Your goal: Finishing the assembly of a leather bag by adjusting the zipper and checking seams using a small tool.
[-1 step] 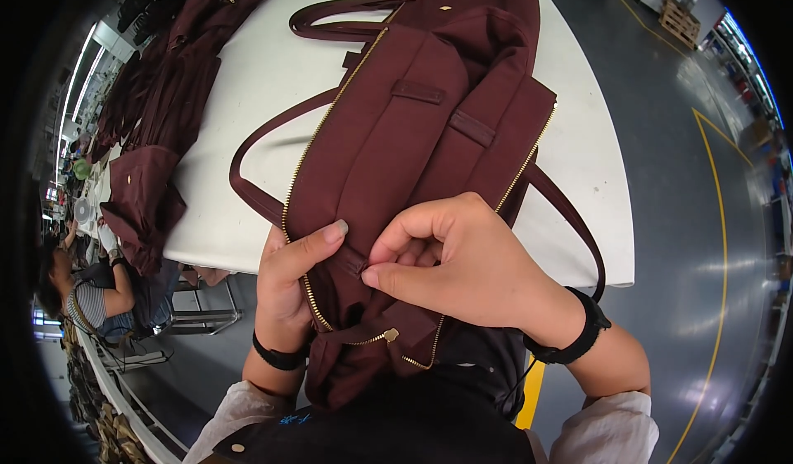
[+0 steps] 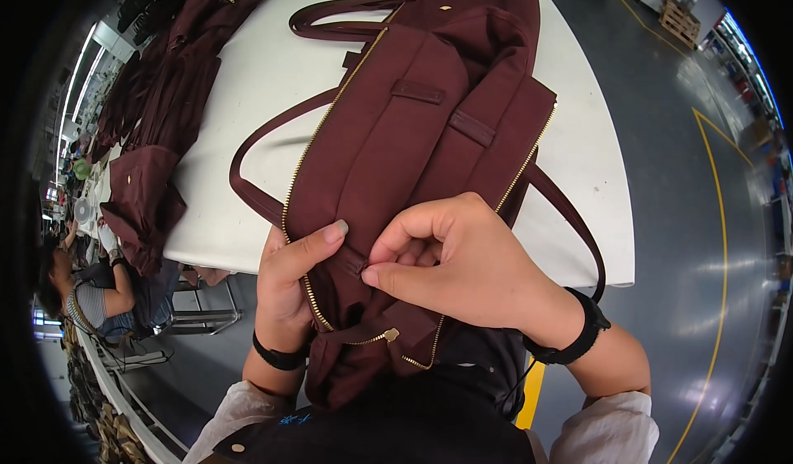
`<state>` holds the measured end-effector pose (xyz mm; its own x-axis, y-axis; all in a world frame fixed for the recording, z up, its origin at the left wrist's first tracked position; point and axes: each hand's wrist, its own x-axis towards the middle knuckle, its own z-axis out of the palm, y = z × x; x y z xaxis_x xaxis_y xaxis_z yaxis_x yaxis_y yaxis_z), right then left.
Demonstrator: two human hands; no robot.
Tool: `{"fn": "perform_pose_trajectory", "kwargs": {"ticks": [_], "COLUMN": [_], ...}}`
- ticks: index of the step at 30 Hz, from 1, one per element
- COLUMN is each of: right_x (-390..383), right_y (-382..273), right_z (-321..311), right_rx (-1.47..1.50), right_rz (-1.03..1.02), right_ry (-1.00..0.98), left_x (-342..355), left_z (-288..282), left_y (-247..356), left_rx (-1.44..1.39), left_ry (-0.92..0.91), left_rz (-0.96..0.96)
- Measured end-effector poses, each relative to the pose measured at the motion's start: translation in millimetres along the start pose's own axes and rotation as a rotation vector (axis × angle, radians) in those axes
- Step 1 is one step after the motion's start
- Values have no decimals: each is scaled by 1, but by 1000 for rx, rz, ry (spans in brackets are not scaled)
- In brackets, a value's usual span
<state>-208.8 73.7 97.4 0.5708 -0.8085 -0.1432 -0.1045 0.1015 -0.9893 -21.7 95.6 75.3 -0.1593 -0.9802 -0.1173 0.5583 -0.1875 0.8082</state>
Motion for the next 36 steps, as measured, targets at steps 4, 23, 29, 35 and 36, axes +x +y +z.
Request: {"fn": "perform_pose_trajectory", "kwargs": {"ticks": [4, 23, 29, 35, 36], "right_x": [1, 1, 5, 5, 5], "right_y": [0, 16, 20, 22, 22], "right_z": [4, 25, 25, 27, 27], "right_rx": [55, 151, 183, 199, 212], "right_rz": [63, -48, -22, -5, -1], "right_ry": [19, 225, 218, 216, 213], "left_x": [1, -3, -3, -2, -2], "left_z": [-3, -2, -1, 2, -1], "left_y": [-1, -12, -14, -19, -19], "left_rx": [54, 13, 27, 31, 30], "left_ry": [-11, 109, 142, 210, 210], "left_rz": [12, 67, 75, 92, 92]}}
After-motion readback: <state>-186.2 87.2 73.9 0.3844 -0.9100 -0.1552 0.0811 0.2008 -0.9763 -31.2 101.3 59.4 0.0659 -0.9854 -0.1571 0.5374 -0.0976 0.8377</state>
